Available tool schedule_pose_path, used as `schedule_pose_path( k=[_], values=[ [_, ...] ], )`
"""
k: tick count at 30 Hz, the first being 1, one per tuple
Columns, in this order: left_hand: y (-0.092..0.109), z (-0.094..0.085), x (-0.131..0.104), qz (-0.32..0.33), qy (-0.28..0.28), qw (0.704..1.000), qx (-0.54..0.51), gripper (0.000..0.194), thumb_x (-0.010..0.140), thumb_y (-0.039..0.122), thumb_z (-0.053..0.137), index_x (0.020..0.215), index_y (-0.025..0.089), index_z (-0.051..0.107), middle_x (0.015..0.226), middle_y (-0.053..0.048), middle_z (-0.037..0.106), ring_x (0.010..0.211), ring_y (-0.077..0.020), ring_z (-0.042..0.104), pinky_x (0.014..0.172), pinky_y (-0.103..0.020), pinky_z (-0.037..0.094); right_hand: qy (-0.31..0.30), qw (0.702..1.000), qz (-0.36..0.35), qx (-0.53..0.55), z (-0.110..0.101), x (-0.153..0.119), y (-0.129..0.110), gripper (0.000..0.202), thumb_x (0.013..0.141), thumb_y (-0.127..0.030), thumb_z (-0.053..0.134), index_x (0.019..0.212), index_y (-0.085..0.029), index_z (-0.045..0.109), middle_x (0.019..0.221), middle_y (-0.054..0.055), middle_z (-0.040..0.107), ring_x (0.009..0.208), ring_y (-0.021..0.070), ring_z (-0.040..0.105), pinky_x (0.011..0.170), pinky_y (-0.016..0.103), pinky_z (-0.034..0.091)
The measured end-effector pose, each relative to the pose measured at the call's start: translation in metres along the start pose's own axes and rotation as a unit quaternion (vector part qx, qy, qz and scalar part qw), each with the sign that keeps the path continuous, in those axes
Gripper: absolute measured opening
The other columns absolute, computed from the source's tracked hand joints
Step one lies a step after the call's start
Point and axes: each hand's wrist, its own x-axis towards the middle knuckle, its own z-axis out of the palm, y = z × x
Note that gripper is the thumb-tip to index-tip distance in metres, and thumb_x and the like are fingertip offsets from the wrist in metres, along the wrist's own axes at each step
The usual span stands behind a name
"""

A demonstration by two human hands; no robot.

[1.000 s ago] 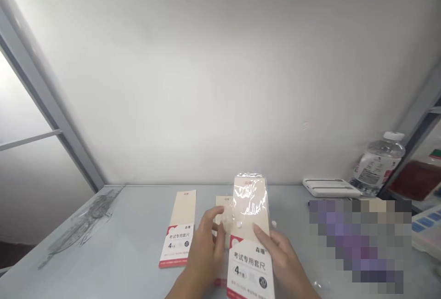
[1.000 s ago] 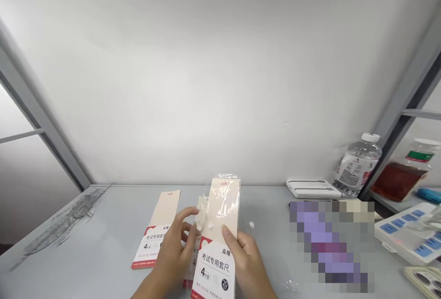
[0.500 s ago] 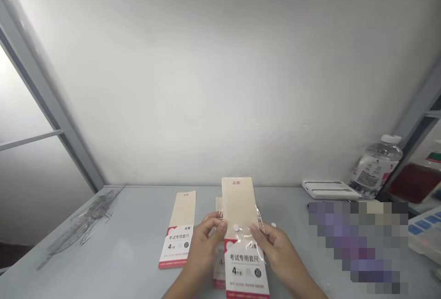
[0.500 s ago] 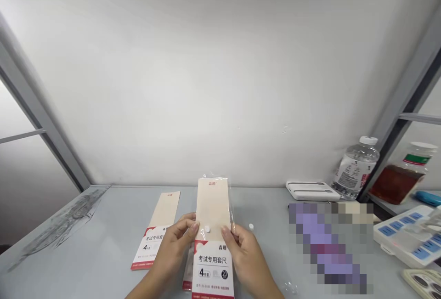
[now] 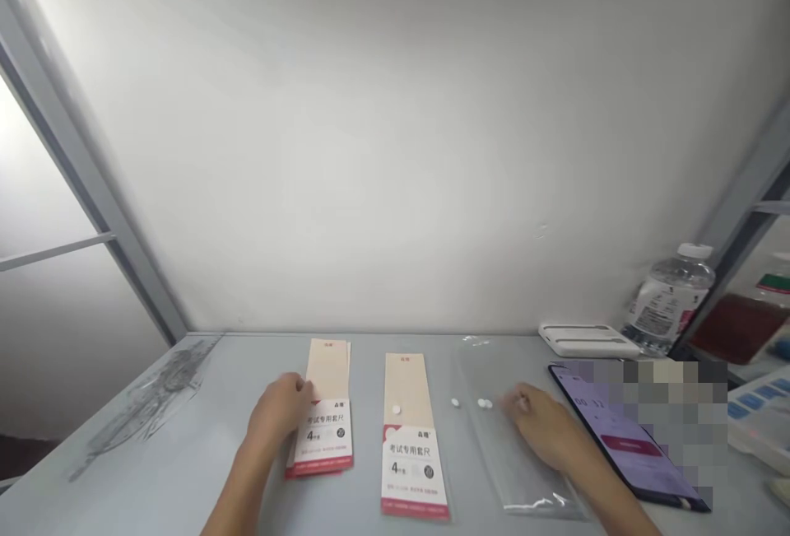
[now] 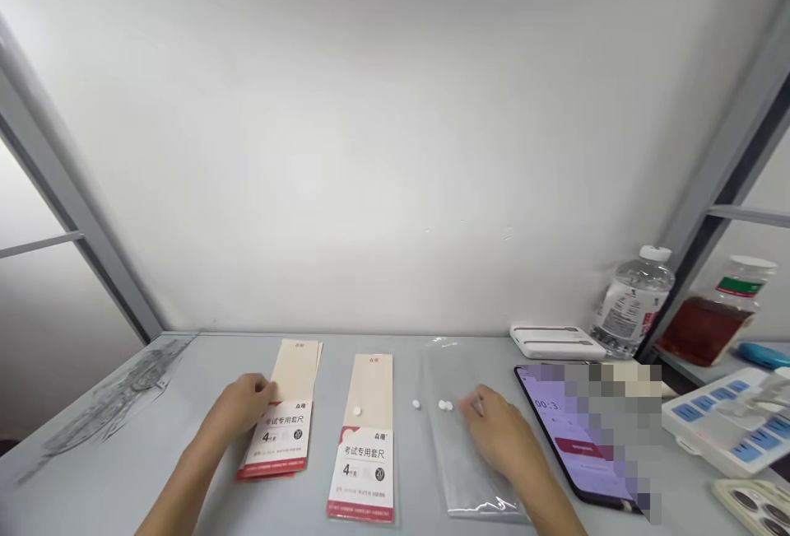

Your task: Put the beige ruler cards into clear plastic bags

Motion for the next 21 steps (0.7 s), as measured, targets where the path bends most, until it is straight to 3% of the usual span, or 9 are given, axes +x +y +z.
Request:
schedule_pose_path(
  k=[3,5,8,10,14,17,21],
  values=[
    [0.006,0.003,-0.008,0.014,0.067,0.994,0.086,0.026,0.077,0.031,0.037,0.092,0.017,0.053,0.094,-0.011,0.058,0.081,-0.0237,0.056,0.056,-0.029,0.037,0.055,0.992,-0.001,-0.116,0.008,-0.001,0.004,0.028,0.077,-0.036,0.039,0.091,-0.018,0.055,0.09,0.011,0.062,0.081,0.0266,0.059,0.064,0.034,0.042],
    [0.02,0.012,-0.023,0.084,0.104,0.987,0.088,0.037,0.081,0.036,0.033,0.11,0.018,0.047,0.104,-0.011,0.054,0.091,-0.0232,0.054,0.062,-0.029,0.039,0.081,0.982,-0.007,-0.17,0.011,-0.003,0.003,0.037,0.078,-0.035,0.037,0.105,-0.014,0.051,0.098,0.014,0.059,0.087,0.0283,0.058,0.066,0.036,0.042],
    [0.047,0.036,-0.054,0.191,0.032,0.978,0.082,0.049,0.079,0.052,0.036,0.117,0.022,0.043,0.095,-0.008,0.057,0.084,-0.0209,0.055,0.064,-0.028,0.039,0.107,0.968,-0.02,-0.227,0.011,-0.006,0.001,0.042,0.079,-0.034,0.036,0.113,-0.012,0.049,0.101,0.016,0.057,0.09,0.0303,0.055,0.066,0.037,0.042],
    [0.06,0.053,-0.073,0.242,-0.004,0.964,0.112,0.045,0.075,0.053,0.042,0.107,0.021,0.049,0.089,-0.006,0.057,0.081,-0.0219,0.055,0.061,-0.029,0.039,0.128,0.961,-0.044,-0.242,0.009,-0.008,-0.001,0.041,0.078,-0.033,0.039,0.111,-0.011,0.051,0.098,0.016,0.056,0.091,0.0312,0.053,0.067,0.038,0.042],
    [0.071,0.071,-0.087,0.256,-0.019,0.95,0.179,0.024,0.083,0.024,0.034,0.088,0.015,0.056,0.081,-0.009,0.056,0.072,-0.019,0.055,0.056,-0.027,0.037,0.173,0.97,-0.109,-0.132,0.005,-0.016,-0.016,0.037,0.08,-0.035,0.041,0.109,-0.015,0.053,0.097,0.012,0.057,0.092,0.0259,0.053,0.074,0.036,0.043],
    [0.07,0.068,-0.081,0.246,-0.031,0.945,0.215,0.025,0.08,0.012,0.033,0.074,0.014,0.057,0.073,-0.009,0.054,0.065,-0.017,0.054,0.054,-0.026,0.035,0.11,0.981,-0.157,0.015,0.007,-0.031,-0.035,0.031,0.082,-0.041,0.039,0.098,-0.022,0.057,0.088,0.005,0.06,0.077,0.0189,0.056,0.065,0.03,0.045],
    [0.065,0.058,-0.072,0.245,-0.038,0.945,0.214,0.028,0.079,0.01,0.033,0.063,0.016,0.055,0.067,-0.006,0.054,0.056,-0.0156,0.051,0.047,-0.026,0.03,0.022,0.972,-0.217,0.084,0.02,-0.054,-0.055,0.03,0.083,-0.042,0.039,0.084,-0.022,0.061,0.076,0.003,0.061,0.064,0.0156,0.054,0.06,0.028,0.044]
  ],
)
